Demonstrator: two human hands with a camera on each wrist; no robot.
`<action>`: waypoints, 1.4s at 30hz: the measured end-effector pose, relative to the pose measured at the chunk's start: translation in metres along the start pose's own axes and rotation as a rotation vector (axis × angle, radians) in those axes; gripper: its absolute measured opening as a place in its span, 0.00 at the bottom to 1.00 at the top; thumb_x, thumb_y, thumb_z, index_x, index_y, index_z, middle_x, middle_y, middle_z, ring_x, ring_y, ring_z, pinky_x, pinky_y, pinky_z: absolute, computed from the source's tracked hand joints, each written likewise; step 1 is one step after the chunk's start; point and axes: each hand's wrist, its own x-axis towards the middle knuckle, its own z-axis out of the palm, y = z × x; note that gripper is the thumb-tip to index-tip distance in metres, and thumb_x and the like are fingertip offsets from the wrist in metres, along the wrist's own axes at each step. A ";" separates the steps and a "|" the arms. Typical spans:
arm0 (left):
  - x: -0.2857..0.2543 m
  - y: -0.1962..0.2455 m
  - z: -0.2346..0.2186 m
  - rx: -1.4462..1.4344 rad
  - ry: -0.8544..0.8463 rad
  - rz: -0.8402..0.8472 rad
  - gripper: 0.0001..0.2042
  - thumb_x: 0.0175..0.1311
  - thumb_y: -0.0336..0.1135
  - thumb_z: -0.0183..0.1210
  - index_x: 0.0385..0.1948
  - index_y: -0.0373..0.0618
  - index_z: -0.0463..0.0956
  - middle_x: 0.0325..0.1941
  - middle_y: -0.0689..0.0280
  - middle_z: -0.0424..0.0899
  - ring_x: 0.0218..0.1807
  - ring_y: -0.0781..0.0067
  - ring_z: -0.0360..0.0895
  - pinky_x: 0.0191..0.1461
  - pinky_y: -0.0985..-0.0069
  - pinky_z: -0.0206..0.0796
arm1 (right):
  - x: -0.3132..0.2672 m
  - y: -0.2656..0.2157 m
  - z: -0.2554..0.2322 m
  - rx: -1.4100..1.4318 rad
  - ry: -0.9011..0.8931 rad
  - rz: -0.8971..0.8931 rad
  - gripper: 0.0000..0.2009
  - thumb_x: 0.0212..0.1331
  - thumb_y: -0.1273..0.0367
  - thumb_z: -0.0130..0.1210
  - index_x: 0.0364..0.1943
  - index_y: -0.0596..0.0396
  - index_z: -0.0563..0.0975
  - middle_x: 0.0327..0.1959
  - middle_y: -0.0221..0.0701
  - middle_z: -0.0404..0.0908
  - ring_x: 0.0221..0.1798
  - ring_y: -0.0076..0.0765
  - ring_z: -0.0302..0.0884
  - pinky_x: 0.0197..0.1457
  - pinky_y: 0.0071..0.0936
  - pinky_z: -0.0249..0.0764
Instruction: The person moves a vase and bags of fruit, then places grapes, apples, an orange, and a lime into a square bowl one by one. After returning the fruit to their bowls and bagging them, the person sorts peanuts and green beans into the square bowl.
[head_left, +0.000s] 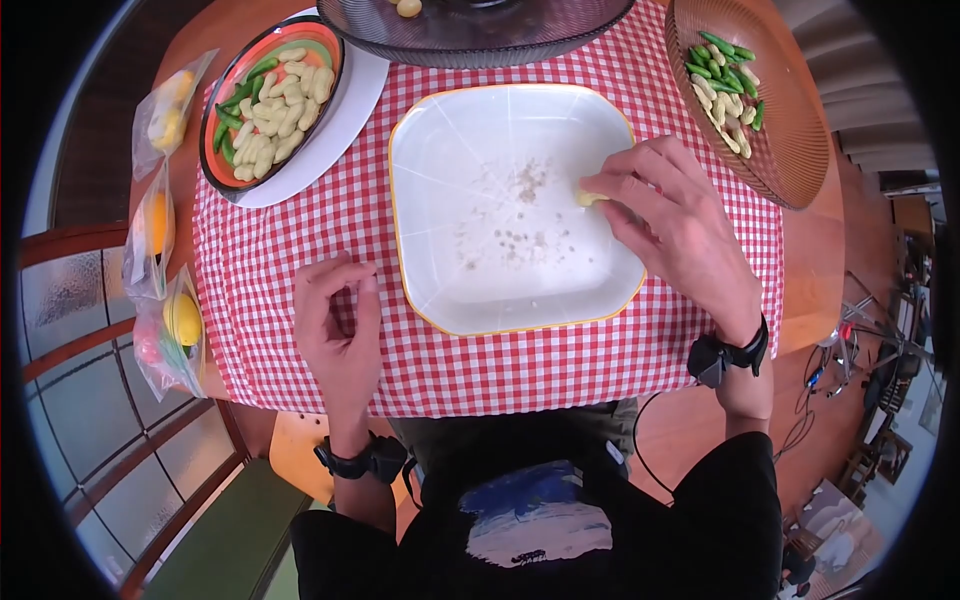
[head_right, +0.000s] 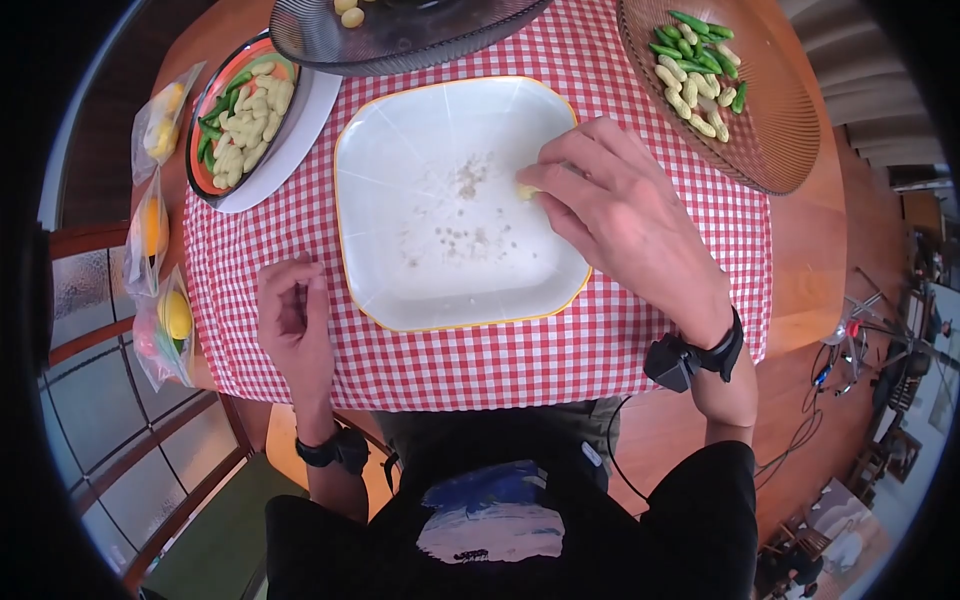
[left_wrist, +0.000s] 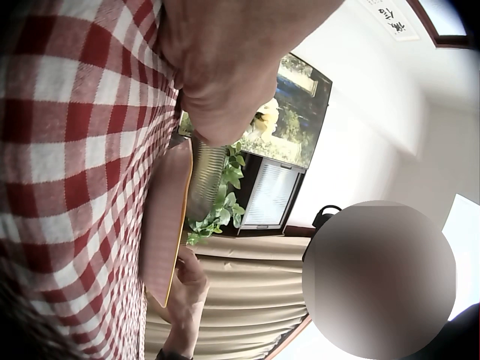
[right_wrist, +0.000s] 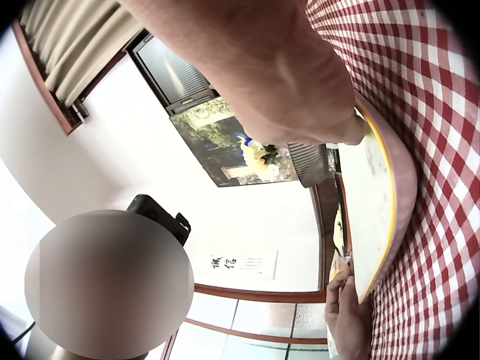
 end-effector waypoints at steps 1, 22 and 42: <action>-0.001 0.000 -0.001 0.014 -0.037 0.000 0.09 0.78 0.18 0.60 0.53 0.39 0.81 0.56 0.63 0.79 0.57 0.74 0.83 0.63 0.75 0.76 | 0.000 0.001 0.000 -0.003 0.006 -0.005 0.14 0.52 0.75 0.72 0.46 0.56 0.88 0.46 0.33 0.86 0.51 0.42 0.81 0.58 0.40 0.80; 0.004 0.001 0.006 -0.028 0.049 -0.007 0.07 0.75 0.21 0.66 0.49 0.43 0.85 0.50 0.69 0.81 0.42 0.85 0.77 0.41 0.86 0.67 | -0.002 0.005 0.002 0.033 -0.013 0.013 0.13 0.55 0.76 0.72 0.45 0.54 0.88 0.47 0.31 0.87 0.52 0.42 0.80 0.60 0.39 0.78; 0.006 0.002 0.009 -0.077 0.044 -0.040 0.07 0.76 0.20 0.64 0.49 0.43 0.85 0.50 0.71 0.80 0.46 0.86 0.77 0.45 0.86 0.69 | -0.015 -0.001 -0.006 0.108 -0.093 -0.074 0.12 0.57 0.73 0.73 0.46 0.51 0.90 0.48 0.27 0.90 0.58 0.39 0.80 0.64 0.39 0.73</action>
